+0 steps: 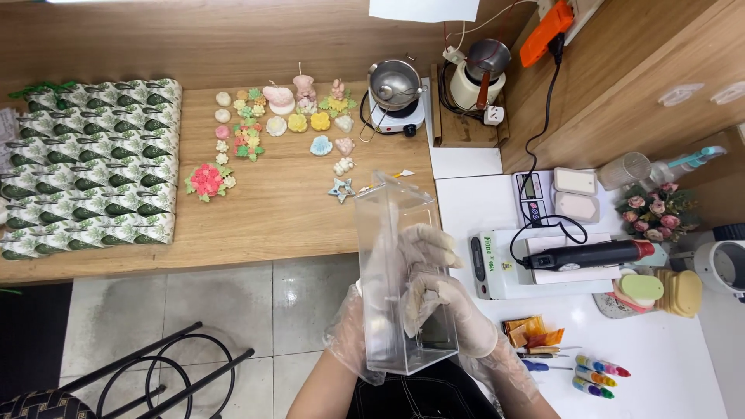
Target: Clean a plastic container with a heat gun and wipes.
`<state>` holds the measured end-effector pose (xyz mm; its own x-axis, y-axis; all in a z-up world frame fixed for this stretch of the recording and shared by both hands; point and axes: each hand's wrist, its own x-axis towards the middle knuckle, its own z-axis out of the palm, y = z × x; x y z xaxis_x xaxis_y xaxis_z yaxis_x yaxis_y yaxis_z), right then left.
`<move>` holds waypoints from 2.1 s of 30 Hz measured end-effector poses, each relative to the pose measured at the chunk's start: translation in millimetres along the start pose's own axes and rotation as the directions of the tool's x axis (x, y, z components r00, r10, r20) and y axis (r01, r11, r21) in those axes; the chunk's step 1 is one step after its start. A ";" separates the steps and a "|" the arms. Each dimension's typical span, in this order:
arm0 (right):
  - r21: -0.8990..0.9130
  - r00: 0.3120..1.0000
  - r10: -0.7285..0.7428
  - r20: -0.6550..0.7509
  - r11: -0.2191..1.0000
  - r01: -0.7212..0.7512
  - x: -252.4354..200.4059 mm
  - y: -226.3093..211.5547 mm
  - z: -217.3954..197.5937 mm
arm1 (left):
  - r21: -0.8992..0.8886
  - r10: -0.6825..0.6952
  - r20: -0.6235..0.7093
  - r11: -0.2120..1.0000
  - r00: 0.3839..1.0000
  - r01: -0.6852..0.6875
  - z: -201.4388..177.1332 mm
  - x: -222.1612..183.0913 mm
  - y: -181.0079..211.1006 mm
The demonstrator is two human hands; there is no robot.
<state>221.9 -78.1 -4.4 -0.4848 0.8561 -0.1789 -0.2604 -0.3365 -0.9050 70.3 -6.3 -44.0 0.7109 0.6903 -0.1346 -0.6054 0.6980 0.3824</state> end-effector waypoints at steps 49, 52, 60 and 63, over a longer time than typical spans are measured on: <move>-0.812 0.866 -0.385 -0.318 -0.362 -0.459 -85.1 0.7 -186.9 | 0.051 -0.074 -0.549 0.991 0.832 0.122 -37.7 9.5 0.6; -0.822 0.907 -0.320 -0.275 -0.411 -0.394 -80.3 -5.5 -200.2 | 0.065 -0.060 -0.481 0.993 0.875 0.103 -76.1 28.5 -8.9; -0.918 0.949 -0.233 -0.215 -0.284 -0.277 -65.1 -5.9 -275.6 | -0.020 -0.001 0.198 1.000 0.980 0.005 -15.8 102.3 64.4; -0.864 0.987 -0.127 -0.097 -0.482 -0.147 -52.9 4.3 -303.3 | 0.703 0.076 -0.618 0.498 0.783 0.507 15.3 125.0 119.8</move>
<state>499.6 -5.9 -115.9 -0.3646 0.9259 -0.0993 0.9178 0.3753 0.1295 92.2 160.6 -1.1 0.2892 0.7108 -0.6412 0.3109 0.5638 0.7652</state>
